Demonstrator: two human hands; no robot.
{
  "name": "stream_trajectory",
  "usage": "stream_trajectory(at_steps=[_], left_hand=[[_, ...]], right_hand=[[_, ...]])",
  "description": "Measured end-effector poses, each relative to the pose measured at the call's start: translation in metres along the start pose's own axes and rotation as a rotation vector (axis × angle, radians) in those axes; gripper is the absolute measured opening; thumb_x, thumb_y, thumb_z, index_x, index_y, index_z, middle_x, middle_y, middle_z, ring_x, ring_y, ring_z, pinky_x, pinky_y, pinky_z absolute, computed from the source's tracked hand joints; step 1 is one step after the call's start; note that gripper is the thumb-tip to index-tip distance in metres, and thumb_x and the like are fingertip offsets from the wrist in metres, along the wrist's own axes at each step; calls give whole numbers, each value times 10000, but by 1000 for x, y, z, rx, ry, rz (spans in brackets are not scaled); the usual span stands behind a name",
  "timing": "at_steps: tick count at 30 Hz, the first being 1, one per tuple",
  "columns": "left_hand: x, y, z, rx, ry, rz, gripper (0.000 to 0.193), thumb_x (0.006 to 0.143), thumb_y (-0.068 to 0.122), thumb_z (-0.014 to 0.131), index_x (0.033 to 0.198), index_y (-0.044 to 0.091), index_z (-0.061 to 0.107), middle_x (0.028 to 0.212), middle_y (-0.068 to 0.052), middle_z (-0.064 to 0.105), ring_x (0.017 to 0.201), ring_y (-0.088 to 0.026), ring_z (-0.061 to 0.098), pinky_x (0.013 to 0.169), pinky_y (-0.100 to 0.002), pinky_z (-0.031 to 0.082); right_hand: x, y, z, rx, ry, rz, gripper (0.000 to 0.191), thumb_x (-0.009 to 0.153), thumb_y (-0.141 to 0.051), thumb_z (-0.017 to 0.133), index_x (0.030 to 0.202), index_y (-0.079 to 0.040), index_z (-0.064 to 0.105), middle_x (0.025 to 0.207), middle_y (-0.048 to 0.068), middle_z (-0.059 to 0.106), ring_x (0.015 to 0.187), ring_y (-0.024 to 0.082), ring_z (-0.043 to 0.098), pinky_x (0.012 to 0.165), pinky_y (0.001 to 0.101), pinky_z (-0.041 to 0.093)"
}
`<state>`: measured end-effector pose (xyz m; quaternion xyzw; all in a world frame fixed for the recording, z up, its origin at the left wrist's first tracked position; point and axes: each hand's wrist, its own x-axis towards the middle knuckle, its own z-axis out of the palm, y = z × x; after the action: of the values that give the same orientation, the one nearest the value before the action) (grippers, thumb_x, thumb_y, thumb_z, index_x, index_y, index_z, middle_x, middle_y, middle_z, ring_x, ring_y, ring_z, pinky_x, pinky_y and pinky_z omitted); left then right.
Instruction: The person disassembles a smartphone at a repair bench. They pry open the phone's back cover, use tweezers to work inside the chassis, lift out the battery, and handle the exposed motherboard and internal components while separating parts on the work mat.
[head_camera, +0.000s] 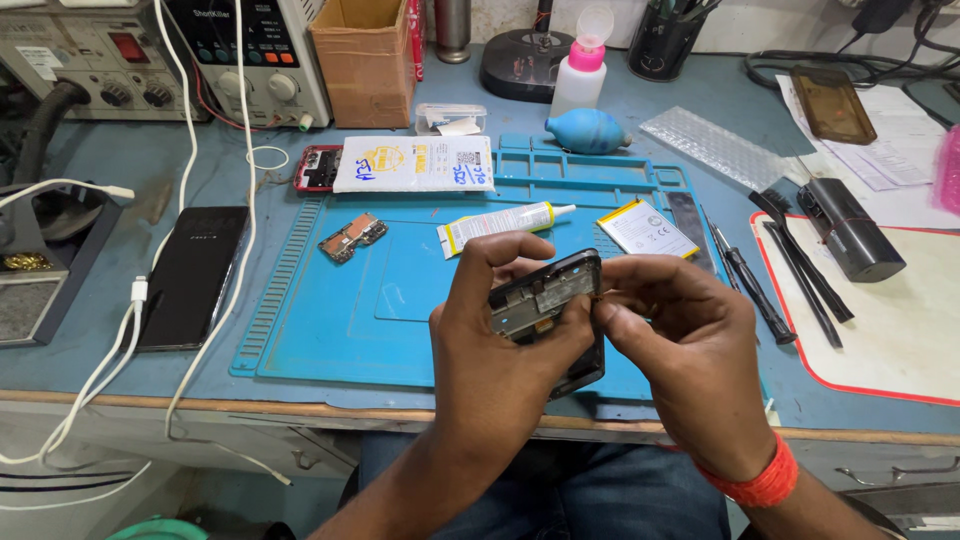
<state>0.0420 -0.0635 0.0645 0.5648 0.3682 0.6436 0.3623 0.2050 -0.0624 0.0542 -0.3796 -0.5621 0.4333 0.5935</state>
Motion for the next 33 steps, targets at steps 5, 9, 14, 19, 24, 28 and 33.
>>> stream_trajectory(at_steps=[5, 9, 14, 19, 24, 28, 33], left_hand=[[0, -2, 0, 19, 10, 12, 430, 830, 33, 832, 1176, 85, 583, 949, -48, 741, 871, -88, 729, 738, -261, 627], [0, -1, -1, 14, -8, -3, 427, 836, 36, 825, 1182, 90, 580, 945, -44, 743, 867, -85, 730, 725, -260, 628], [1, 0, -2, 20, -15, 0, 423, 834, 36, 823, 1177, 86, 580, 957, -45, 746, 878, -87, 740, 740, -263, 634], [1, 1, -2, 1, -7, -20, 416, 828, 33, 822, 1168, 79, 587, 955, -45, 739, 878, -86, 730, 743, -261, 630], [0, 0, 0, -15, -4, -16, 402, 834, 35, 824, 1159, 74, 590, 949, -36, 731, 873, -74, 717, 740, -251, 623], [-3, 0, 1, -1, -6, 11, 374, 856, 38, 820, 1151, 68, 592, 929, -33, 722, 851, -67, 704, 720, -241, 611], [-6, 2, 0, -15, -48, -6, 347, 894, 44, 789, 1184, 61, 599, 941, -37, 727, 860, -63, 716, 708, -242, 623]], right_hand=[[-1, 2, -3, 6, -17, 4, 271, 938, 20, 666, 1198, 83, 711, 1103, 145, 766, 996, 151, 717, 912, 292, 594], [1, 4, -5, 61, -25, 28, 249, 951, 3, 659, 1177, 90, 717, 1091, 158, 771, 983, 184, 743, 915, 332, 627], [4, 4, -10, 78, -33, 84, 251, 957, -8, 660, 1178, 92, 726, 1072, 169, 777, 954, 194, 746, 893, 342, 626], [6, 4, -12, 89, -50, 102, 247, 969, -17, 661, 1178, 96, 728, 1048, 164, 773, 932, 181, 738, 884, 334, 619], [2, 5, -6, 110, -54, 55, 259, 956, -18, 676, 1188, 89, 719, 1073, 141, 768, 958, 154, 717, 879, 300, 592], [-2, 6, -2, 93, -39, 34, 246, 957, -10, 684, 1178, 95, 717, 1076, 135, 767, 979, 147, 711, 898, 288, 581], [-3, 8, -2, 103, -6, 43, 252, 945, 12, 683, 1185, 85, 703, 1051, 114, 762, 952, 128, 701, 878, 273, 564]])
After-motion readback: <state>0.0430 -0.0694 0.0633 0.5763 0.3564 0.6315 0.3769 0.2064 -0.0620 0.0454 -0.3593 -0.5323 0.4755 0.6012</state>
